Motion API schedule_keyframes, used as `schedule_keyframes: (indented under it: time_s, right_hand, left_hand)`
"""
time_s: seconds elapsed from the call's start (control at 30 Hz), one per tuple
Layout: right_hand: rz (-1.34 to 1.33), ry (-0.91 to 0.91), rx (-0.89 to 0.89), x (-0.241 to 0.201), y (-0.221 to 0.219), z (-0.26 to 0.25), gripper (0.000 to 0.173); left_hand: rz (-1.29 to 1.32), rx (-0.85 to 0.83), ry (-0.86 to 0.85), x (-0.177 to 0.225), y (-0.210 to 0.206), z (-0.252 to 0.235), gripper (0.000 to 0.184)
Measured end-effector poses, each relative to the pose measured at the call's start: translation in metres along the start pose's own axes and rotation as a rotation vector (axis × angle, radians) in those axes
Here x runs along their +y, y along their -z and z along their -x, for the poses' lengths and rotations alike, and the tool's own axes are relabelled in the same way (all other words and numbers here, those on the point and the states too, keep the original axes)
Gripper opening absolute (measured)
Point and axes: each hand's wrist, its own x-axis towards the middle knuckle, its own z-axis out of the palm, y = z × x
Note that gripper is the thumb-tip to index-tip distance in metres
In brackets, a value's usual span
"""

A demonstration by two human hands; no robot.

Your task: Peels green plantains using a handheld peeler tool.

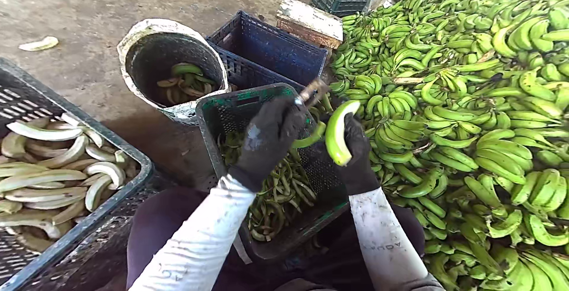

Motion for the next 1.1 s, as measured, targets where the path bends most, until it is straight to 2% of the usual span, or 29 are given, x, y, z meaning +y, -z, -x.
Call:
schedule_keyframes:
  time_s: [0.07, 0.2, 0.23, 0.3, 0.37, 0.43, 0.5, 0.57, 0.7, 0.8, 0.87, 0.97, 1.07, 1.1]
  right_hand:
    - [-0.011, 0.164, 0.175, -0.011, -0.006, -0.020, 0.044]
    - [-0.179, 0.300, 0.465, -0.039, -0.026, -0.043, 0.050]
    - [-0.199, 0.329, 0.508, -0.043, -0.030, -0.047, 0.052]
    - [-0.239, 0.375, 0.485, -0.041, -0.035, -0.049, 0.049]
    - [-0.163, 0.325, 0.303, -0.032, -0.031, -0.041, 0.039]
    - [-0.080, 0.104, 0.037, -0.028, -0.025, -0.023, 0.030]
    - [-0.058, -0.174, -0.280, -0.029, -0.014, -0.005, 0.032]
    - [-0.074, -0.349, -0.491, -0.029, -0.004, -0.003, 0.039]
    - [-0.059, -0.439, -0.593, -0.038, 0.008, -0.002, 0.033]
    - [-0.038, -0.519, -0.685, -0.038, 0.013, -0.004, 0.051]
    - [-0.048, -0.476, -0.579, -0.036, 0.015, -0.001, 0.048]
    - [-0.111, -0.262, -0.216, -0.024, 0.014, -0.007, 0.038]
    - [-0.494, 0.057, -0.067, -0.010, 0.000, -0.032, 0.036]
    - [-0.634, 0.109, 0.000, -0.011, -0.007, -0.041, 0.036]
  left_hand:
    - [0.066, -0.034, -0.116, 0.015, -0.017, 0.019, 0.044]
    - [-0.061, 0.059, -0.233, 0.033, -0.038, 0.035, 0.048]
    - [-0.082, 0.086, -0.240, 0.033, -0.039, 0.035, 0.048]
    - [-0.106, 0.095, -0.229, 0.027, -0.037, 0.030, 0.048]
    - [-0.140, 0.088, -0.218, 0.016, -0.031, 0.020, 0.048]
    - [-0.161, 0.044, -0.170, 0.002, -0.018, 0.007, 0.047]
    - [-0.196, 0.002, -0.162, -0.013, -0.005, -0.004, 0.045]
    - [-0.192, -0.028, -0.221, -0.024, 0.002, -0.007, 0.045]
    - [-0.093, -0.111, -0.354, -0.039, 0.001, -0.011, 0.051]
    - [-0.100, -0.094, -0.219, -0.054, 0.001, -0.019, 0.051]
    - [-0.123, -0.076, -0.136, -0.052, 0.003, -0.021, 0.053]
    - [-0.098, -0.060, -0.164, -0.028, -0.011, -0.010, 0.055]
    - [-0.116, 0.017, -0.252, -0.008, -0.040, 0.009, 0.058]
    - [-0.130, 0.060, -0.278, -0.004, -0.046, 0.013, 0.058]
